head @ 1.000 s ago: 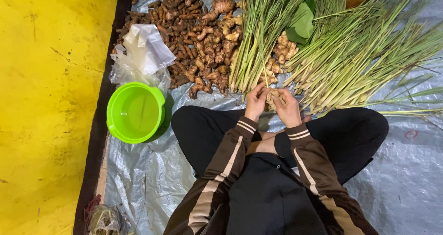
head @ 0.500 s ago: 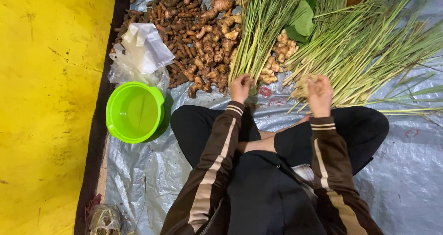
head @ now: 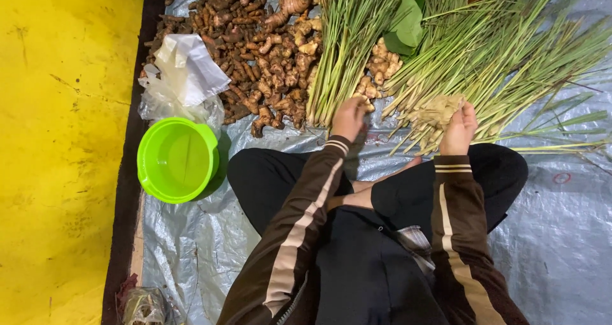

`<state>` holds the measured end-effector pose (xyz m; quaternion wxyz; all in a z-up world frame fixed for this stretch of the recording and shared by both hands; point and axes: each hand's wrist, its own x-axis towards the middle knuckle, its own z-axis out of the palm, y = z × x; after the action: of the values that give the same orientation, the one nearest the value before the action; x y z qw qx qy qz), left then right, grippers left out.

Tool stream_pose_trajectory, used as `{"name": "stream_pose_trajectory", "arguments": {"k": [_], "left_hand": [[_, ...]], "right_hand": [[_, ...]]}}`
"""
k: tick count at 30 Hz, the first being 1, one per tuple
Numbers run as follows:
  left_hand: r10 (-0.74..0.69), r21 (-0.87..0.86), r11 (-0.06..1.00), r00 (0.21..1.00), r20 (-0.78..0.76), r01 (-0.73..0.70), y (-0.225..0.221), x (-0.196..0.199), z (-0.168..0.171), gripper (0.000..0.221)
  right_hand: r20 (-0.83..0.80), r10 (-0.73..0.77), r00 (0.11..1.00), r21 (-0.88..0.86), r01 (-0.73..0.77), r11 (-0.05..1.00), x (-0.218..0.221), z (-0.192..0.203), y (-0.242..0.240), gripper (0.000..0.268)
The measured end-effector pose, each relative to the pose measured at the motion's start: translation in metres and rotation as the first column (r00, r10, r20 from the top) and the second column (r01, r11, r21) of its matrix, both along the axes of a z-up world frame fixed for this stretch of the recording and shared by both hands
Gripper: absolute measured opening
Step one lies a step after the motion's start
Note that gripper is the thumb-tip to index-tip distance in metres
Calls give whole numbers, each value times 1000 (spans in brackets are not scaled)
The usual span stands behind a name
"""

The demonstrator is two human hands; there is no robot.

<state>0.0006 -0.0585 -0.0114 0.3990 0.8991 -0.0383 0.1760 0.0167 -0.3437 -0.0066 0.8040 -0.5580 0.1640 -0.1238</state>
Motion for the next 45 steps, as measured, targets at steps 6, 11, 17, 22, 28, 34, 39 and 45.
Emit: {"name": "stream_pose_trajectory", "arguments": {"k": [6, 11, 17, 22, 28, 34, 39, 45], "left_hand": [[-119, 225, 953, 932, -342, 204, -63, 10, -60, 44], [-77, 307, 917, 868, -490, 255, -78, 22, -88, 41], [-107, 113, 970, 791, -603, 217, -74, 25, -82, 34], [-134, -11, 987, 791, -596, 158, -79, 26, -99, 22], [-350, -716, 684, 797, -491, -141, -64, -5, -44, 25], [-326, -757, 654, 901, -285, -3, -48, -38, 7, 16], [-209, -357, 933, 888, -411, 55, -40, -66, 67, 39], [-198, -214, 969, 913, -356, 126, -28, -90, 78, 11]], "right_hand": [[-92, -15, 996, 34, 19, 999, 6, -35, -15, 16], [-113, -1, 994, 11, 2, 1000, 1, -11, 3, 15], [-127, 14, 992, 25, -11, 1000, -1, 10, 15, 17], [-161, 69, 985, 100, -53, 994, -6, 28, 20, 29], [-234, 108, 966, 146, -75, 986, -9, 31, 26, 36], [-180, 280, 943, 217, -240, 946, -23, -2, 46, 30], [-160, 455, 876, 154, -433, 888, -66, 49, 99, 20], [-233, 403, 885, 103, -390, 915, -70, -17, 96, 31]]}}
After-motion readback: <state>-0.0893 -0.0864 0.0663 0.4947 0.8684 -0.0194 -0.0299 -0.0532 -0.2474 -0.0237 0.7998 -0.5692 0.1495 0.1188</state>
